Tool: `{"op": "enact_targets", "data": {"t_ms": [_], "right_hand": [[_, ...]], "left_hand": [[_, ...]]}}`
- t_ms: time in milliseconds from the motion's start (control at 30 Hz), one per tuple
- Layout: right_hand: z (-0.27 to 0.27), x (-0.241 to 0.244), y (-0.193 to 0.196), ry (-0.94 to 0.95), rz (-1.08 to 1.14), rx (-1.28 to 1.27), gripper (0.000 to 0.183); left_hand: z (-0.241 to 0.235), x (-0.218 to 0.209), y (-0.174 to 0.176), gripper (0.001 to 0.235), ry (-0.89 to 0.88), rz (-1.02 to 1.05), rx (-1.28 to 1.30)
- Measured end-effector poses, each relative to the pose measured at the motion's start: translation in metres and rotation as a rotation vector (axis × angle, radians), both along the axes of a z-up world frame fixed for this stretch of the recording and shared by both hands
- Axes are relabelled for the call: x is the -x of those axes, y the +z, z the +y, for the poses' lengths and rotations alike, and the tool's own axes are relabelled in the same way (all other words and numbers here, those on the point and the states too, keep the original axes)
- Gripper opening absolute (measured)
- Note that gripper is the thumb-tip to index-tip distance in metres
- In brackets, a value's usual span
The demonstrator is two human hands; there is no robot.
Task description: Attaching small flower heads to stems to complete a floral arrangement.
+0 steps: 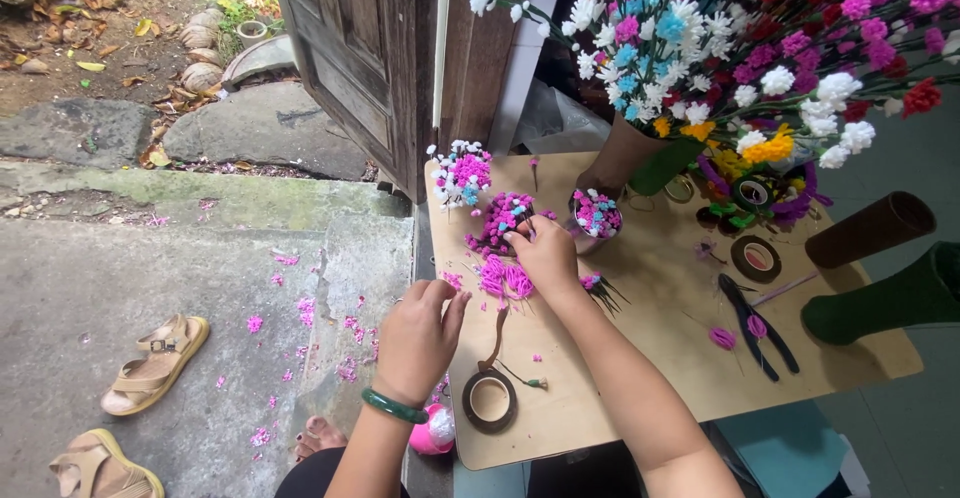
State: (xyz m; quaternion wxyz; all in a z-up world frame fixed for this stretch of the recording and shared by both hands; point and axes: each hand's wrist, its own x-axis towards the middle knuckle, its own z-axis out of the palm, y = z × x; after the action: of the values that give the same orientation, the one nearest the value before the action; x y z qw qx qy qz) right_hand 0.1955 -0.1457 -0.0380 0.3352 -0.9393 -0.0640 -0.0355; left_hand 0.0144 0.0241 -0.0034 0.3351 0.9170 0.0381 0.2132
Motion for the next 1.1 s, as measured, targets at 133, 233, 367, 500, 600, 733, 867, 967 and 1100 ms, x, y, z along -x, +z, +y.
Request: {"op": "enact_targets", "data": {"t_ms": [133, 233, 367, 500, 600, 733, 867, 967, 1100], "right_hand": [[0.002, 0.004, 0.005, -0.014, 0.015, -0.046, 0.019], [-0.002, 0.012, 0.015, -0.033, 0.002, -0.173, 0.013], [-0.022, 0.034, 0.049, 0.019, -0.025, -0.389, 0.006], [-0.072, 0.052, 0.088, -0.028, 0.115, -0.178, 0.011], [-0.101, 0.051, 0.100, -0.061, 0.299, 0.104, 0.019], [-0.122, 0.056, 0.086, -0.056, 0.384, 0.191, 0.021], [-0.133, 0.053, 0.070, -0.121, 0.412, 0.166, 0.022], [-0.135, 0.048, 0.060, -0.147, 0.411, 0.172, 0.021], [-0.139, 0.041, 0.049, -0.135, 0.406, 0.174, 0.022]], "left_hand": [[0.003, -0.001, -0.002, 0.025, 0.006, -0.002, -0.003], [0.003, 0.000, -0.003, 0.025, 0.020, 0.019, -0.007], [0.005, 0.002, 0.002, 0.028, -0.009, 0.002, 0.013], [0.003, 0.008, 0.018, 0.033, -0.058, 0.047, 0.053], [0.006, 0.008, 0.003, 0.027, -0.014, 0.042, -0.027], [0.004, 0.005, -0.004, 0.025, -0.027, 0.070, -0.036], [0.000, 0.001, -0.008, 0.027, -0.040, 0.046, -0.043], [-0.003, -0.001, -0.009, 0.027, -0.049, 0.061, -0.064], [-0.005, -0.001, -0.007, 0.026, -0.055, 0.073, -0.056]]}}
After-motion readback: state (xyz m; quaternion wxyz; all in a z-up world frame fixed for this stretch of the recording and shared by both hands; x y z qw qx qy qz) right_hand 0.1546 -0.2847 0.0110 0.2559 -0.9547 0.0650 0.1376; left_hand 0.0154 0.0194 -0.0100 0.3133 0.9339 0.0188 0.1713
